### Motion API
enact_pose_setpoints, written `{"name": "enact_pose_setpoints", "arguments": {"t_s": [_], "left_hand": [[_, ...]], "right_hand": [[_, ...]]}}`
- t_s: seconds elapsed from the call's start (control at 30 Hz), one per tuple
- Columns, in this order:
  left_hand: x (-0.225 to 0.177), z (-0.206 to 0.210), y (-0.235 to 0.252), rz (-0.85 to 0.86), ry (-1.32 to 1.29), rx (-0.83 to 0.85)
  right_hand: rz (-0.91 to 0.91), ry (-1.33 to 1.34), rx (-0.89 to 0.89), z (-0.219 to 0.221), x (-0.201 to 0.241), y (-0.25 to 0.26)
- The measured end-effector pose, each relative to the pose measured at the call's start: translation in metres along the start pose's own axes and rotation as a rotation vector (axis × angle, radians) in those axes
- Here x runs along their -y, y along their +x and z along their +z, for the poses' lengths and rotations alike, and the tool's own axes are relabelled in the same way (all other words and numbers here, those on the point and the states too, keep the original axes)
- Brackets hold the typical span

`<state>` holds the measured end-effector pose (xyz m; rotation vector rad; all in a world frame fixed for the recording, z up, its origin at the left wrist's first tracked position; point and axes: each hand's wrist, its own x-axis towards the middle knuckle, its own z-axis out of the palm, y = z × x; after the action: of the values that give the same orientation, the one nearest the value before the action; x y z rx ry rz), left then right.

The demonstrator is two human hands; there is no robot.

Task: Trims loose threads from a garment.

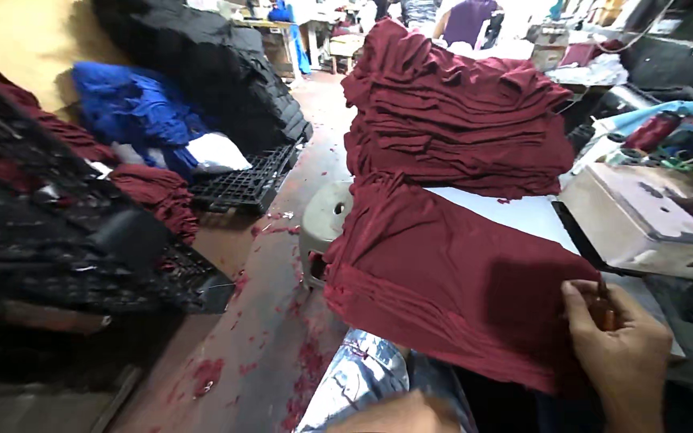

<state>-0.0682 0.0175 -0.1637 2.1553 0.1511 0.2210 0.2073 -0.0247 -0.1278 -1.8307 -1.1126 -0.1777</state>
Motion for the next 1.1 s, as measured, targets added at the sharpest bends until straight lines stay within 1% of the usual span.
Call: {"name": "enact_pose_setpoints", "arguments": {"t_s": [0.03,0.07,0.13,0.17,0.2,0.23,0.3,0.33,0.4,0.47,0.53,0.6,0.67,0.73,0.77,0.8,0.87,0.9,0.97,1.03,1.1], "left_hand": [[-0.004,-0.014,-0.009,0.034,0.004,-0.231],[-0.005,-0.028,-0.017,0.039,0.062,-0.503],[0.005,-0.049,-0.025,-0.037,0.201,-1.052],[0.012,-0.056,-0.026,-0.086,0.239,-1.266],[0.019,-0.060,-0.027,-0.138,0.251,-1.378],[0.023,-0.060,-0.027,-0.198,0.244,-1.403],[0.026,-0.055,-0.022,-0.289,0.230,-1.347],[0.028,-0.053,-0.017,-0.313,0.245,-1.320],[0.032,-0.054,-0.003,-0.324,0.304,-1.311],[0.033,-0.058,0.009,-0.316,0.361,-1.307],[0.030,-0.065,0.017,-0.285,0.410,-1.304],[0.025,-0.073,0.016,-0.208,0.470,-1.323],[0.022,-0.078,0.012,-0.108,0.529,-1.304],[0.025,-0.075,0.009,-0.062,0.529,-1.200],[0.029,-0.072,0.007,-0.092,0.515,-1.115],[0.033,-0.071,0.004,-0.154,0.496,-1.015],[0.031,-0.074,-0.004,-0.287,0.476,-0.845],[0.023,-0.078,-0.007,-0.340,0.471,-0.786],[0.005,-0.081,-0.012,-0.409,0.432,-0.720],[-0.001,-0.079,-0.007,-0.400,0.423,-0.772],[0.002,-0.075,0.003,-0.361,0.427,-0.837]], "right_hand": [[-0.048,0.047,0.008,0.005,0.012,-0.001],[-0.111,0.118,0.037,0.012,0.024,-0.003],[-0.233,0.279,0.175,0.033,0.050,-0.011],[-0.274,0.342,0.265,0.049,0.061,-0.016],[-0.297,0.372,0.344,0.066,0.071,-0.022],[-0.290,0.382,0.420,0.082,0.078,-0.026],[-0.219,0.387,0.602,0.102,0.084,-0.029],[-0.182,0.395,0.659,0.106,0.086,-0.027],[-0.142,0.458,0.685,0.103,0.090,-0.021],[-0.152,0.500,0.620,0.087,0.089,-0.013],[-0.185,0.520,0.517,0.068,0.079,-0.003],[-0.192,0.477,0.397,0.048,0.068,0.005],[-0.223,0.383,0.331,0.039,0.058,0.007],[-0.283,0.236,0.376,0.044,0.045,0.000],[-0.300,0.147,0.439,0.050,0.038,-0.005],[-0.290,0.075,0.522,0.055,0.033,-0.009],[-0.221,0.031,0.667,0.058,0.031,-0.009],[-0.212,0.064,0.691,0.057,0.031,-0.005],[-0.254,0.207,0.664,0.053,0.035,0.003],[-0.296,0.367,0.621,0.053,0.049,0.011],[-0.289,0.531,0.587,0.062,0.065,0.011]]}}
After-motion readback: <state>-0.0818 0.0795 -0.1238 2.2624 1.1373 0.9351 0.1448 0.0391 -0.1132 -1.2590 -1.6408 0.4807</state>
